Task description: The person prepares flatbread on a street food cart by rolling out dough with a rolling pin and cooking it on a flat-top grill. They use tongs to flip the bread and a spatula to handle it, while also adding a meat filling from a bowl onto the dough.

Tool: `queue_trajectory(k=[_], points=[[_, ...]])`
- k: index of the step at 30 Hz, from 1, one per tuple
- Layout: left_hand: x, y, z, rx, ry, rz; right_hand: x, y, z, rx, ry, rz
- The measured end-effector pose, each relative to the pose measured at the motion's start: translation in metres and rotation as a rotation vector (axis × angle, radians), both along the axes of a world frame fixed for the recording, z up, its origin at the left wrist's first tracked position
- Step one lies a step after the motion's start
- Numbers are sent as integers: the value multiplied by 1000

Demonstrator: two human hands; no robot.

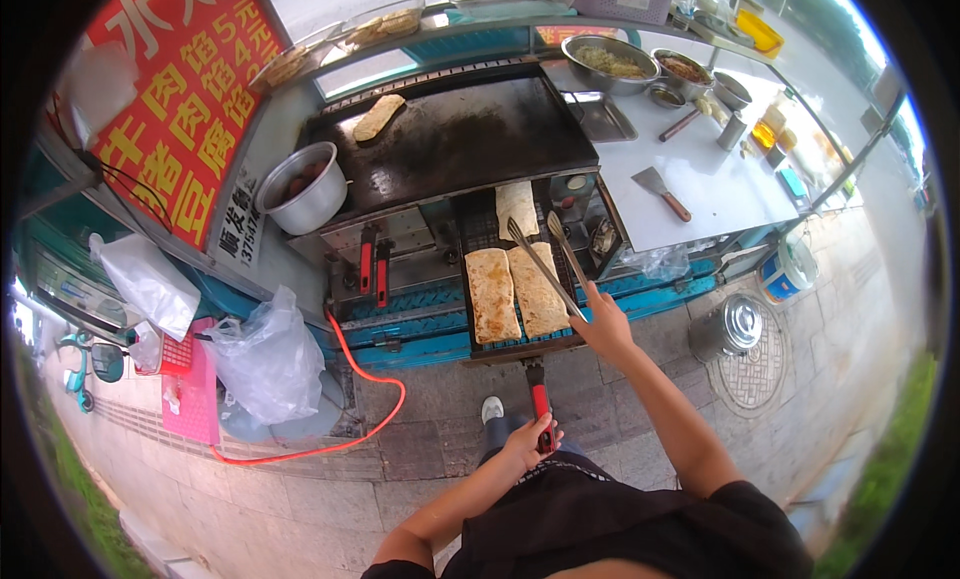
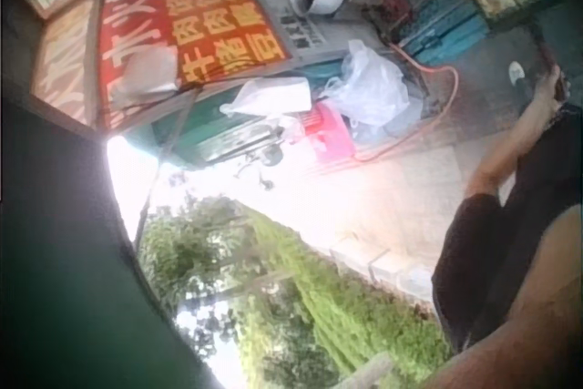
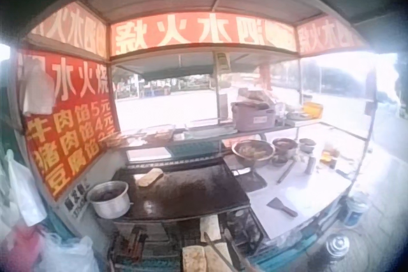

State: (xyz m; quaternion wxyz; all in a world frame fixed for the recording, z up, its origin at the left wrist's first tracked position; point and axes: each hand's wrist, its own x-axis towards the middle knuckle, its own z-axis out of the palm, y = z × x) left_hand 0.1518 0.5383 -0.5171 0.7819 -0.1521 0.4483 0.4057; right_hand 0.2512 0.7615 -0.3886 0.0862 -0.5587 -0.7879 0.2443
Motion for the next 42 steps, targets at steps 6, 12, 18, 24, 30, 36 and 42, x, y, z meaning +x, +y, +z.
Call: queue_trajectory(k=[6,12,18,24,30,36,42], points=[[3,-5,-3,27,-53,72,-100,58,-24,-41,-175,-139],[4,-4,4,-12,-9,45,-138,77,-45,-52,-190,-222],[2,-3,10,-1,-14,44,-135,66,-62,-28,-158,-237],[1,1,22,-12,-19,68,-134,68,-65,-52,-95,-252],[-1,3,36,-64,18,99,-148,57,-58,-28,-63,-228],[3,2,28,-73,23,98,-158,59,-65,-62,-76,-316],[9,2,24,-71,40,148,-177,51,-68,-41,-82,-300]])
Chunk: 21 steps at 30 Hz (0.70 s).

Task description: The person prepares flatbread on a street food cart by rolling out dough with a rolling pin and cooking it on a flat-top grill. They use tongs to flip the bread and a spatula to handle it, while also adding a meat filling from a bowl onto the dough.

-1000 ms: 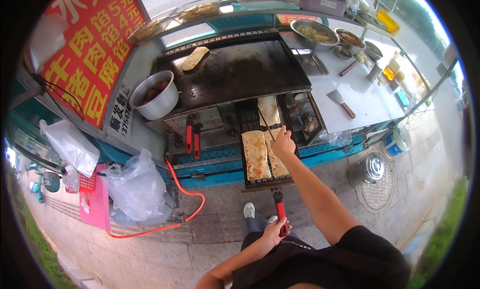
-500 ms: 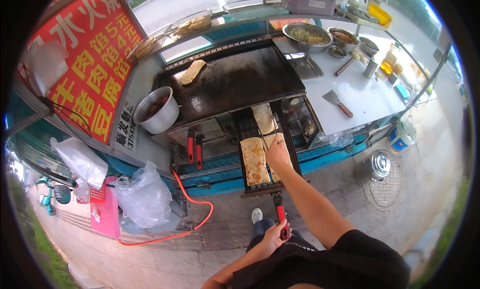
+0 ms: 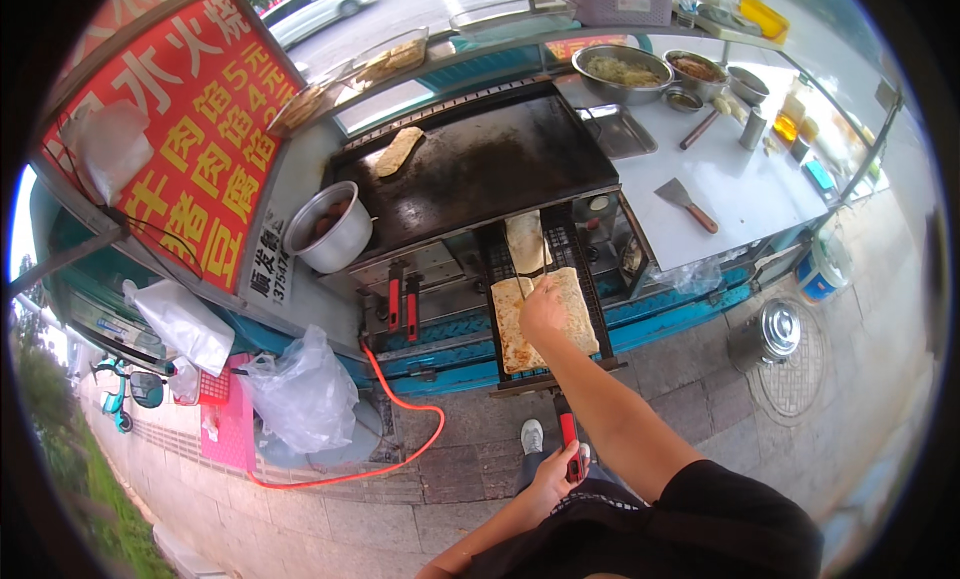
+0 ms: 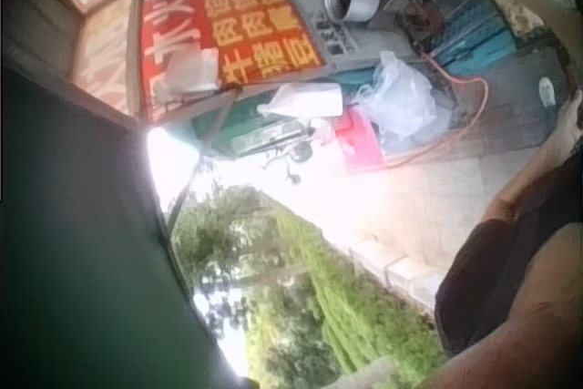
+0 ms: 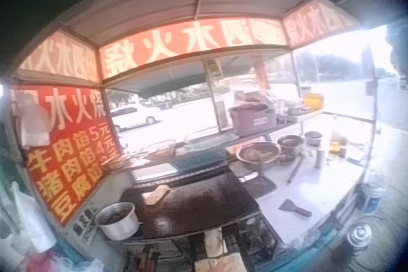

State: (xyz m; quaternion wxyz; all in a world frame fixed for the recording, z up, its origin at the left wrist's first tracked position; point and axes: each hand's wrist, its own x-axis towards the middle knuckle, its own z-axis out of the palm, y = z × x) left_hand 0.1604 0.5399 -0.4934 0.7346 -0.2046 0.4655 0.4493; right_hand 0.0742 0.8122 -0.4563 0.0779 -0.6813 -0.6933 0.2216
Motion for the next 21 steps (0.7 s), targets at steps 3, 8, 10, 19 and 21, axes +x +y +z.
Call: queue_trajectory(k=[3,8,10,19,21], points=[[0,3,9,-30,21,-3,-15,-7,2,-14,-31,34],[3,5,17,-60,26,29,-23,-4,-1,-104,96,39],[2,2,14,-56,3,52,-21,-11,13,-153,110,77],[-14,23,7,-62,-90,39,110,-48,60,-45,189,275],[-27,44,-9,-76,-98,18,169,-66,54,72,265,316]])
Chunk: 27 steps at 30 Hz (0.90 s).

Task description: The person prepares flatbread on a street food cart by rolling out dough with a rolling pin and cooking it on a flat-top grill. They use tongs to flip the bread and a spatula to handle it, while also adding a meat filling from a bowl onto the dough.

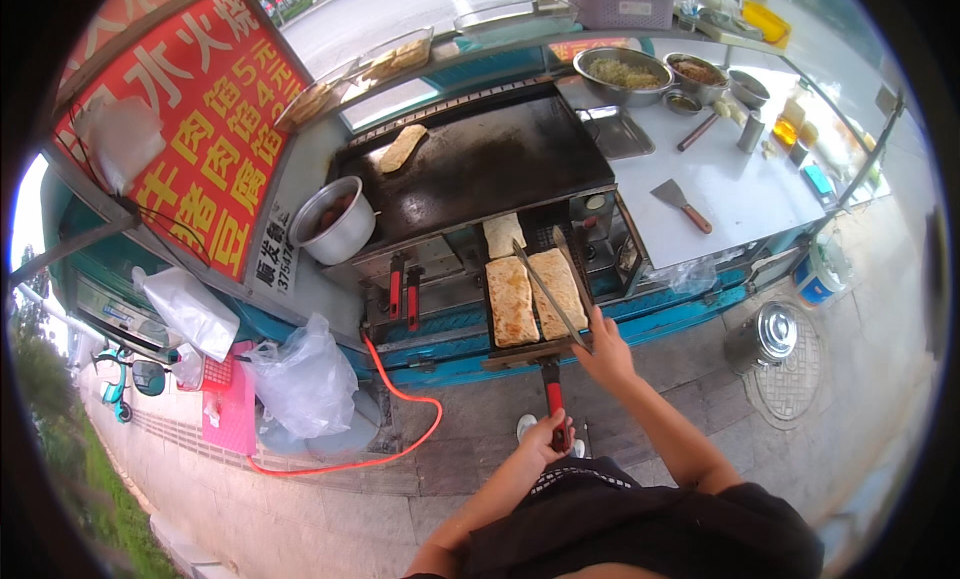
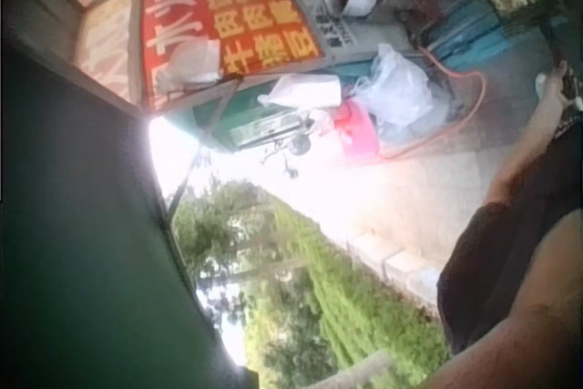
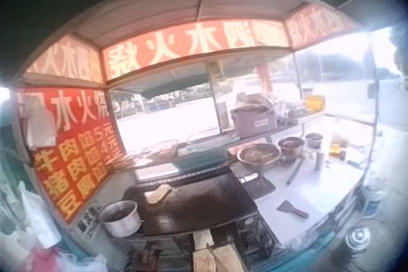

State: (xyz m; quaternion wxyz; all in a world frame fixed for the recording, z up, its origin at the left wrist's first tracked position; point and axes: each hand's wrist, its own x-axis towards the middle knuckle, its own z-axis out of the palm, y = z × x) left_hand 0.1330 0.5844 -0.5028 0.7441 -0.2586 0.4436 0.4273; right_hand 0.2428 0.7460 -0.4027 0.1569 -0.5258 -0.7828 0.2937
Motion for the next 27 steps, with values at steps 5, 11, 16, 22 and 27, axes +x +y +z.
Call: queue_trajectory(k=[5,11,16,22,27], points=[[-38,75,-14,-33,-46,-84,109,-45,15,25,178,-124],[-89,177,-17,-29,-38,2,149,-13,24,171,68,-288],[-116,273,-1,-18,60,-20,137,101,6,145,-152,-422],[-137,325,12,-70,41,-37,94,219,-27,213,-311,-453],[-151,307,4,44,29,-40,80,258,-45,220,-213,-477]])
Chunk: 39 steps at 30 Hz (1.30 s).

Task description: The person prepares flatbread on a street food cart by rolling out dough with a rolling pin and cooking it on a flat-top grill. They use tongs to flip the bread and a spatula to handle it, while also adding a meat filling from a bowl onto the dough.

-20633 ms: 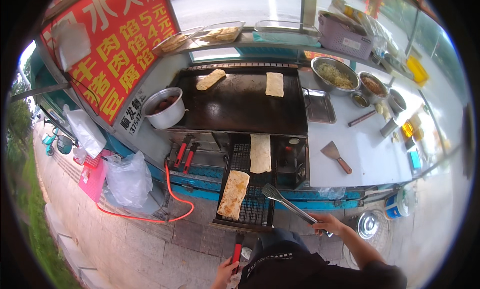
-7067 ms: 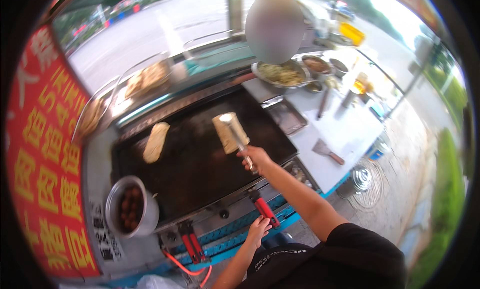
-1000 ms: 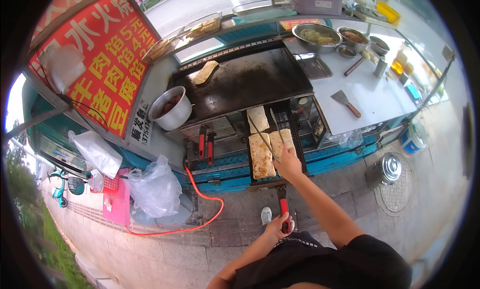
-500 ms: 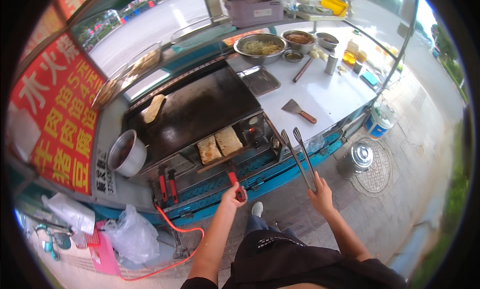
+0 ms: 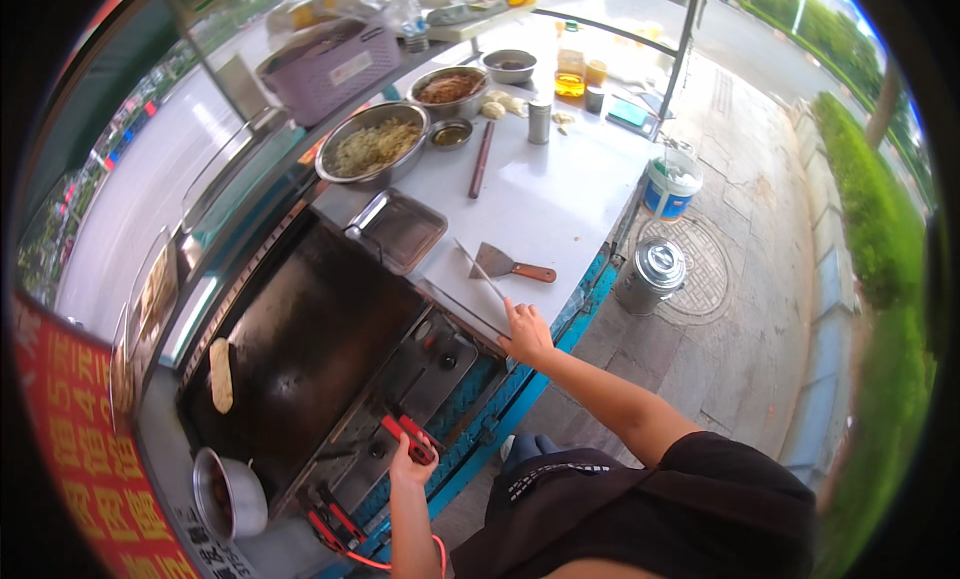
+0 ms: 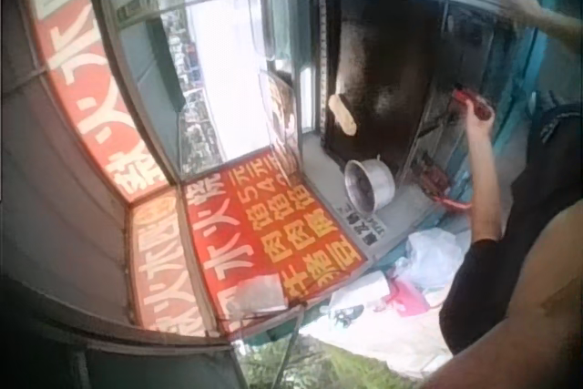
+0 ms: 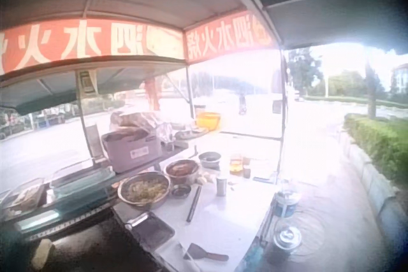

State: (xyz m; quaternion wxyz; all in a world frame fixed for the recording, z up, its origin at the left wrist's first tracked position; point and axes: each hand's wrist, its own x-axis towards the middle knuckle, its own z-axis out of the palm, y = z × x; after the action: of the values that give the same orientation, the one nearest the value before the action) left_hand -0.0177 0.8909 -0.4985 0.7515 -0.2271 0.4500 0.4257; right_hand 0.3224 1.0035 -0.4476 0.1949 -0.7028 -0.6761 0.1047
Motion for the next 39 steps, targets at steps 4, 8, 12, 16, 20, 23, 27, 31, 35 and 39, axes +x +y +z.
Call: queue_trajectory(k=[4,8,12,16,20,23,27,31,35,39], points=[[27,-14,34,446,824,-271,19,8,-8,-11,-16,15],[90,3,90,911,1804,-449,51,16,17,17,69,73],[203,62,117,958,1531,-582,141,50,32,93,265,114],[322,117,101,951,1406,-641,257,116,40,193,294,107],[431,157,84,807,1096,-626,365,180,39,145,340,126],[483,177,97,685,918,-580,420,214,44,27,313,194],[520,193,116,607,938,-561,448,284,55,29,384,249],[539,205,131,546,942,-548,421,393,97,277,419,248],[550,221,136,638,966,-611,387,459,123,154,144,302],[553,243,115,750,1043,-668,377,488,111,-52,-4,410]])
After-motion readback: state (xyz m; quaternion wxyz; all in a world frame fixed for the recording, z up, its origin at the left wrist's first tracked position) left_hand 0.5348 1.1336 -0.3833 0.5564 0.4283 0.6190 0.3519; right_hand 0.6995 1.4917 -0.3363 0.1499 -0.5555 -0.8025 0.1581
